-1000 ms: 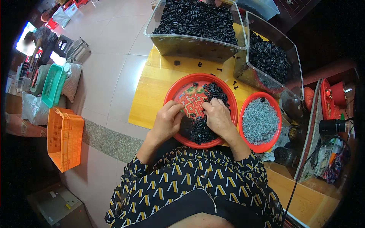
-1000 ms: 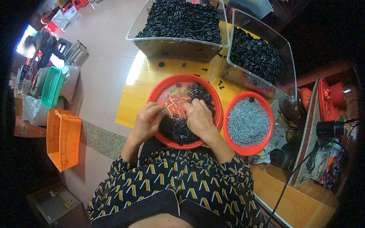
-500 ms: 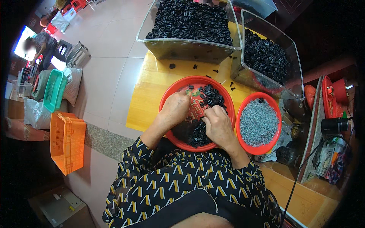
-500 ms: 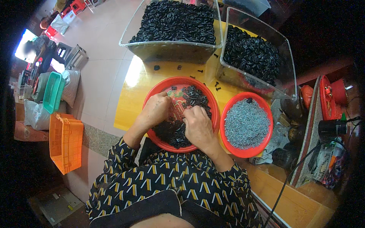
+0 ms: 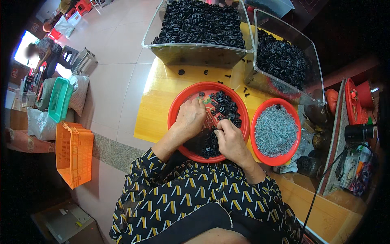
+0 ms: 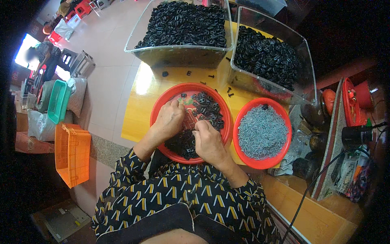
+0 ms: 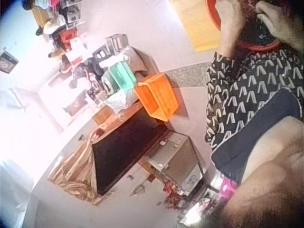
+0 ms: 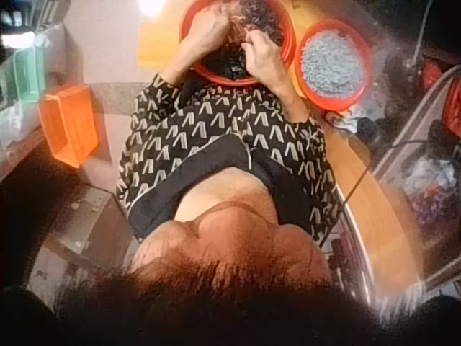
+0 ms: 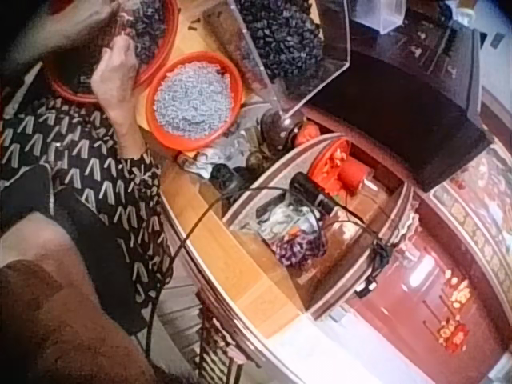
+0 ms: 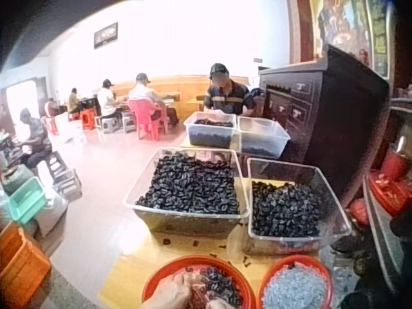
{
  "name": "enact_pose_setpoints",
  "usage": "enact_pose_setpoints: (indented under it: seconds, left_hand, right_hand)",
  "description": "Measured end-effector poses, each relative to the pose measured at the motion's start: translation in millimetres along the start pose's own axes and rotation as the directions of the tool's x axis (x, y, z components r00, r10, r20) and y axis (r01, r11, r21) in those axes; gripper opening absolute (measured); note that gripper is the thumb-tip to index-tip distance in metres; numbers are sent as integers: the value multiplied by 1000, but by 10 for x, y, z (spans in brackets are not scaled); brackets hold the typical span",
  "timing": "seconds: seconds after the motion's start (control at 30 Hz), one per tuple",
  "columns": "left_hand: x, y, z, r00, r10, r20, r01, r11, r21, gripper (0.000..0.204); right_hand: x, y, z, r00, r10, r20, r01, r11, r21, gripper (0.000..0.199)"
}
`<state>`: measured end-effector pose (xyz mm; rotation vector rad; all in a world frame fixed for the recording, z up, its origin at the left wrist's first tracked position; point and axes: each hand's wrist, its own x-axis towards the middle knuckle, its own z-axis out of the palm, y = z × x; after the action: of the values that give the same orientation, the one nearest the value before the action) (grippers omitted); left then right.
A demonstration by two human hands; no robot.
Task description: The person assembles plastic components by picking up pieces from a red tray and fitting them together by hand.
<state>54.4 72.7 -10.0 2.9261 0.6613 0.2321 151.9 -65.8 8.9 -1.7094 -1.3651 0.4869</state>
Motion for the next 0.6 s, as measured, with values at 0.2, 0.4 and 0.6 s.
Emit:
enact_pose_setpoints:
  seconds: [0.2,0.4,0.6]
  left_hand:
    - [37,-12,-5,993,-102,55,108,984,-140,21]
    - [-61,-146,50,980,-179,-83,134,913,-385,14]
    - [-125,-122,-23,948,-251,-198,129,867,-481,7]
  right_hand:
    - [-10,3,-7,999,7,-37,-6,1000,23,12]
    - [0,-6,-33,998,53,-21,-51,994,95,12]
    - [-4,64,58,930,345,126,-366,843,394,7]
